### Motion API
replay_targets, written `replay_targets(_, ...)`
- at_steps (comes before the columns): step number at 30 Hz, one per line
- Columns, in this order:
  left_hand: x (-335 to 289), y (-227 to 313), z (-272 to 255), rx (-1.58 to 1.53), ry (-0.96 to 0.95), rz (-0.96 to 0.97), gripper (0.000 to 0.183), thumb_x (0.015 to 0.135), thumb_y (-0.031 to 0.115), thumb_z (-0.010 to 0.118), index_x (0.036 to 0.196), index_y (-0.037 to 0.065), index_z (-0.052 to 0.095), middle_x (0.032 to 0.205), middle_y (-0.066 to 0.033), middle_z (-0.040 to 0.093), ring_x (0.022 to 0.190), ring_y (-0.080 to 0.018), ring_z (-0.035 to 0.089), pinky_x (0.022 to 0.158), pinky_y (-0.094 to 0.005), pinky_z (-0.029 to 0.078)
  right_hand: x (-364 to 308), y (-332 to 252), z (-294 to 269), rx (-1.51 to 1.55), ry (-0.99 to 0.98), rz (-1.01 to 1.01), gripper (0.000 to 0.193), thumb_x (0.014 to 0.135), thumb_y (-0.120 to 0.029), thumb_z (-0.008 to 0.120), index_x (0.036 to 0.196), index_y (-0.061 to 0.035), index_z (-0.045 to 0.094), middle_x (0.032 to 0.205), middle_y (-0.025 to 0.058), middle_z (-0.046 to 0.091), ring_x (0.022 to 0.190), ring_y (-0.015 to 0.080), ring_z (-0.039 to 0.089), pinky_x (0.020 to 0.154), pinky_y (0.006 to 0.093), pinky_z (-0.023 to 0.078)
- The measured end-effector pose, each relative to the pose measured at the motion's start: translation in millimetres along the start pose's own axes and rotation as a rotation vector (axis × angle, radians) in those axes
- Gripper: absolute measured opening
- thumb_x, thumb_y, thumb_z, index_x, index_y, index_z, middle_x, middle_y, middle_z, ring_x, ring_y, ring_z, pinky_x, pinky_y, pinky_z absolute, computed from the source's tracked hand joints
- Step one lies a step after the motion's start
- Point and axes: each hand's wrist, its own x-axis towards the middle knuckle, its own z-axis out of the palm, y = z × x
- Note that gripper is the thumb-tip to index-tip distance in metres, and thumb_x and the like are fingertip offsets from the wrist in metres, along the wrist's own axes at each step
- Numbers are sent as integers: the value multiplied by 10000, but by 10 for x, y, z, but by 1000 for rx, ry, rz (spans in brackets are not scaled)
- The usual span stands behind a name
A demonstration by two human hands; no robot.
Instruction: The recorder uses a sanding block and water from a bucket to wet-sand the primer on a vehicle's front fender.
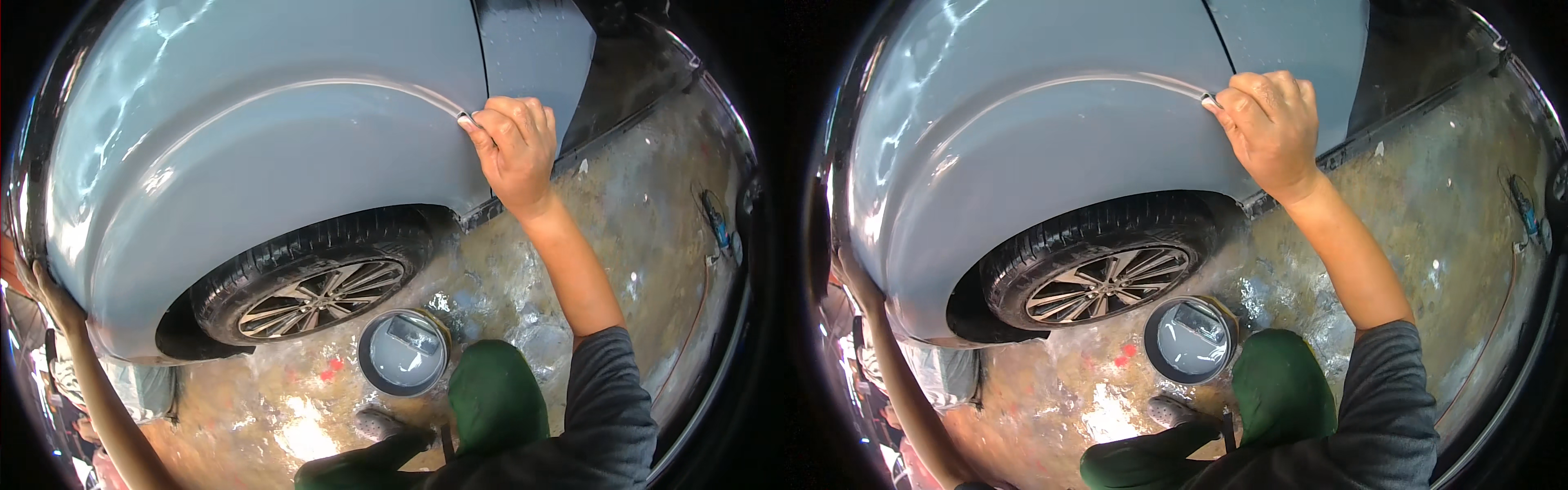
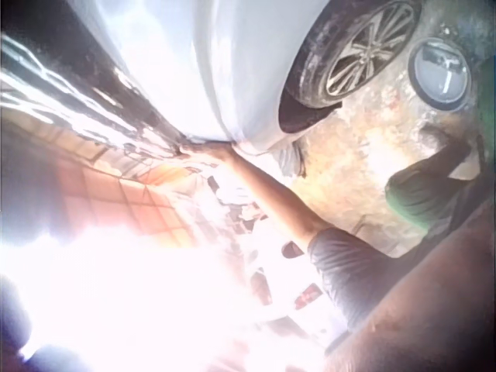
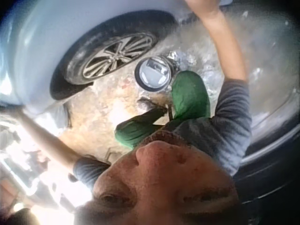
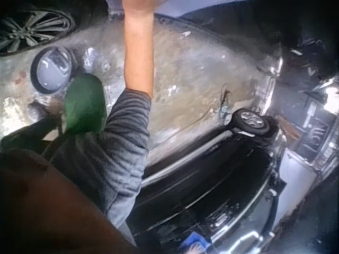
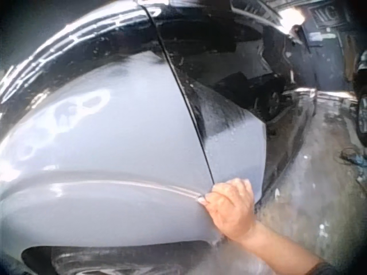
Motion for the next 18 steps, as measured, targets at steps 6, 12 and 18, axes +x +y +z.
replay_targets(6,10,52,-6,-25,-21,-39,630,1066,325,416,1559,-56,322,1630,-203,327,1504,-316,296,1246,-422,192,-554,162,-110,-43,-63,110,270,789,-194,848,934,-147,625,976,-32,650,811,195,578,716,356,393)
replay_targets(12,81,-313,-35,28,-10,74,648,1061,354,435,1565,-37,324,1629,-203,327,1508,-321,285,1246,-439,184,-398,78,-365,141,-33,280,220,819,-155,831,908,-115,634,923,14,676,796,225,628,697,362,435)
replay_targets(18,43,-284,30,3,-10,4,639,1057,369,443,1548,-33,363,1615,-204,348,1490,-333,307,1237,-447,197,126,36,-271,227,-61,179,182,850,-202,802,888,-106,653,846,-6,669,750,205,638,668,355,444)
